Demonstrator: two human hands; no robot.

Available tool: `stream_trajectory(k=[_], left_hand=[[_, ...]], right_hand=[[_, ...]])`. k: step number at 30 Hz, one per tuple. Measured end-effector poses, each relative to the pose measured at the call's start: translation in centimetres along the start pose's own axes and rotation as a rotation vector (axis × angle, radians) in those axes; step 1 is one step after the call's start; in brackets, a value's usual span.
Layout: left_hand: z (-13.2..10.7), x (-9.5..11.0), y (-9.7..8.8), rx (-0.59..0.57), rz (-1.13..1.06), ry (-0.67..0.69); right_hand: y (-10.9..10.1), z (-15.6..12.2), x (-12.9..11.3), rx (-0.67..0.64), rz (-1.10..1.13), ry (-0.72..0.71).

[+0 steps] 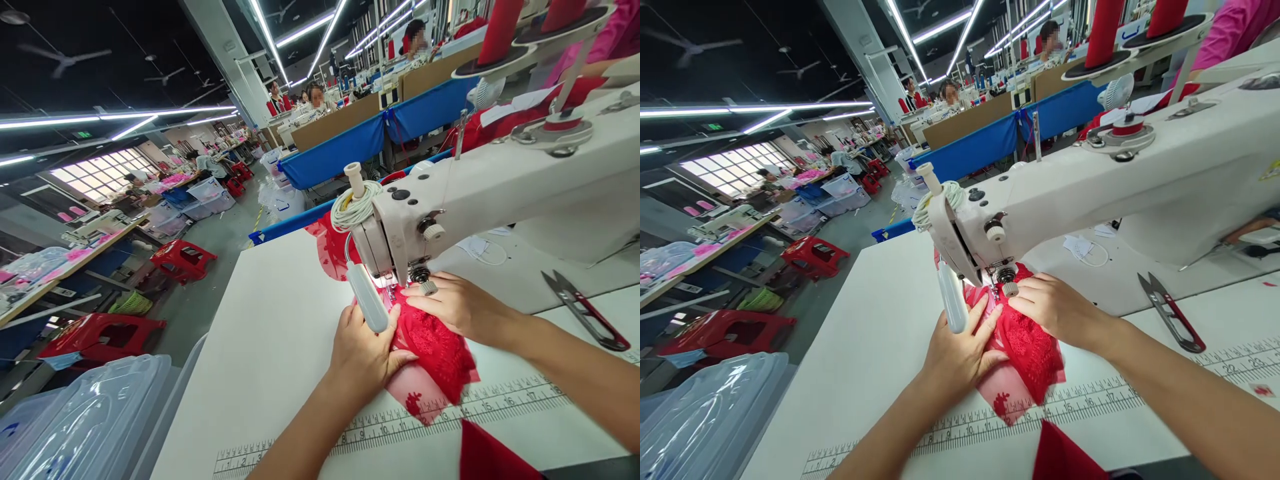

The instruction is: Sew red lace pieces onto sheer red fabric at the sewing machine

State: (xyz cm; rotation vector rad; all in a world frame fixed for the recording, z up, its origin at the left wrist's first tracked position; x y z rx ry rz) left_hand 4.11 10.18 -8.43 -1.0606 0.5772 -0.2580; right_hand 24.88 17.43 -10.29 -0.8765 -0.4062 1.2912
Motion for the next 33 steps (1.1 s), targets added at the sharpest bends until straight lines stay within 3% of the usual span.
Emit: stream_trajectory(k=[3, 5, 8, 12, 15, 17, 20, 21, 23, 25, 28, 33], left_hand=[[0.9, -1.1, -0.6, -0.088, -0.120, -0.034], [2.1, -2.7, -0.4, -0.150, -0.186, -0.130], [4.3, -5.6, 1.3, -0.173, -0.142, -0.318], [6.9, -8.9, 4.6, -0.222, -0.121, -0.332], [7.3, -10.0, 5.7, -0.202, -0.091, -0.384], [6.5, -9.5, 5.1, -0.134, -0.079, -0.396], [3.9, -6.7, 2.7, 0.038, -0.089, -0.301], [2.8, -5.3, 1.7, 0.107, -0.101, -0.231], [0.8, -2.4, -0.2, 0.138, -0.129, -0.086], [-0.7, 0.3, -1.7, 0.216, -0.135, 0.144], [-1.6, 2.6, -2.9, 0.217, -0.080, 0.229], [-1.5, 2.2, -4.4, 0.013, -0.125, 0.226]], right_hand=[[0.0, -0.2, 0.1, -0.015, 0.027, 0.005], [0.2, -0.3, 0.2, 0.009, 0.048, 0.035], [0.5, -0.6, 0.2, 0.022, 0.071, 0.056], [0.5, -0.5, 0.2, 0.041, 0.080, 0.040], [-0.3, 0.0, 0.1, 0.068, 0.045, 0.037], [-0.9, 0.3, -0.1, 0.098, 0.006, 0.029], [-1.7, 0.7, -0.8, 0.133, 0.010, 0.020], [-1.8, 0.8, -1.1, 0.119, 0.028, 0.031], [-1.8, 0.9, -1.7, 0.058, 0.074, 0.046], [-1.6, 0.9, -2.1, -0.018, 0.123, 0.046], [-1.1, 0.7, -2.2, -0.097, 0.166, 0.045], [-1.4, 0.1, -2.1, -0.128, 0.174, 0.118]])
Point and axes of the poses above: each hand's wrist, its own z-axis towards the middle knuckle, its own y-axis out of the palm, x = y × z, the point moved 1 cm from there along z, towards the middle knuckle, and after that the axes turned 14 degrees about z, right-handed, at the moved point
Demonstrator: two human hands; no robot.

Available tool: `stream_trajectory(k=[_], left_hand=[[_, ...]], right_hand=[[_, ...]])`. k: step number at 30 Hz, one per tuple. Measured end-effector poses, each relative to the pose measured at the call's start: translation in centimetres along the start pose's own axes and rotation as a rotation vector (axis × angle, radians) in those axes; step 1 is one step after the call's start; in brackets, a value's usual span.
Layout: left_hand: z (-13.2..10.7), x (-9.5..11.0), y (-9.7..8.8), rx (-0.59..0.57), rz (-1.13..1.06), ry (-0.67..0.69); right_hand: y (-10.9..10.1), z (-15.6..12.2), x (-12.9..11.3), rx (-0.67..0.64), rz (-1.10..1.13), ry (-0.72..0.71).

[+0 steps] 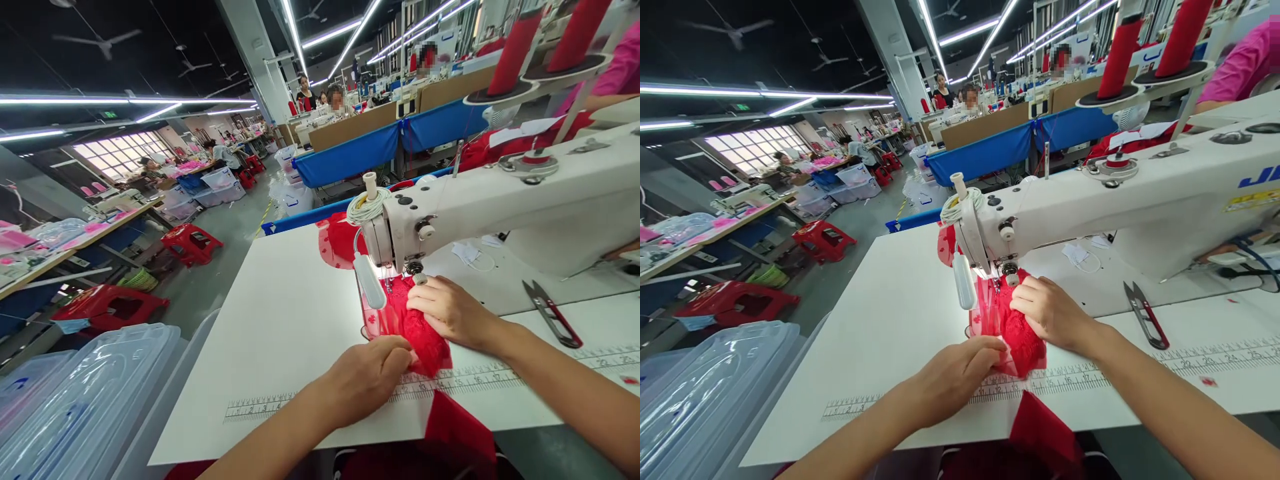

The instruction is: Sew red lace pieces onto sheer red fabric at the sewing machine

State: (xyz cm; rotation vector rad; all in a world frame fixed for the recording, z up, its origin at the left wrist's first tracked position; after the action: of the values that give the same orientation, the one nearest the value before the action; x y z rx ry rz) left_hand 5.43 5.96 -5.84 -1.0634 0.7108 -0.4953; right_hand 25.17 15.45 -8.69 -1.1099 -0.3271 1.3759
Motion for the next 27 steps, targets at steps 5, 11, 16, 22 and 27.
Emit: stream_trajectory(k=[5, 11, 16, 22, 27], left_hand=[[0.5, -0.3, -0.1, -0.069, 0.100, 0.061], [2.0, -0.2, 1.3, -0.311, 0.033, -0.210], [2.5, -0.8, 1.3, -0.305, -0.090, -0.334], [2.6, -0.1, 0.8, -0.301, -0.127, -0.362], [1.8, 0.4, 1.3, -0.123, -0.011, -0.300]], right_hand=[[-0.8, 0.2, -0.6, -0.158, -0.035, 0.135], [-2.6, -0.2, -0.7, -0.388, -0.120, 0.338], [-3.4, -1.0, -1.3, -0.445, 0.002, 0.387], [-1.6, 0.3, -0.9, -0.170, -0.042, 0.369], [-0.5, 0.8, 0.2, -0.160, 0.183, 0.231]])
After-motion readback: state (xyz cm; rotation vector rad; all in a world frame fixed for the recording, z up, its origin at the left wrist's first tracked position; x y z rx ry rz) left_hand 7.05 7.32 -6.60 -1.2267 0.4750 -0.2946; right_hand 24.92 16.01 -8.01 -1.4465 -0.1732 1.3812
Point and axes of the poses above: each hand's wrist, its own z-axis towards the middle knuckle, its own y-axis out of the palm, x = y × z, the point moved 1 cm from there along z, towards the middle knuckle, and after that the axes turned 14 degrees about z, right-handed, at the moved point
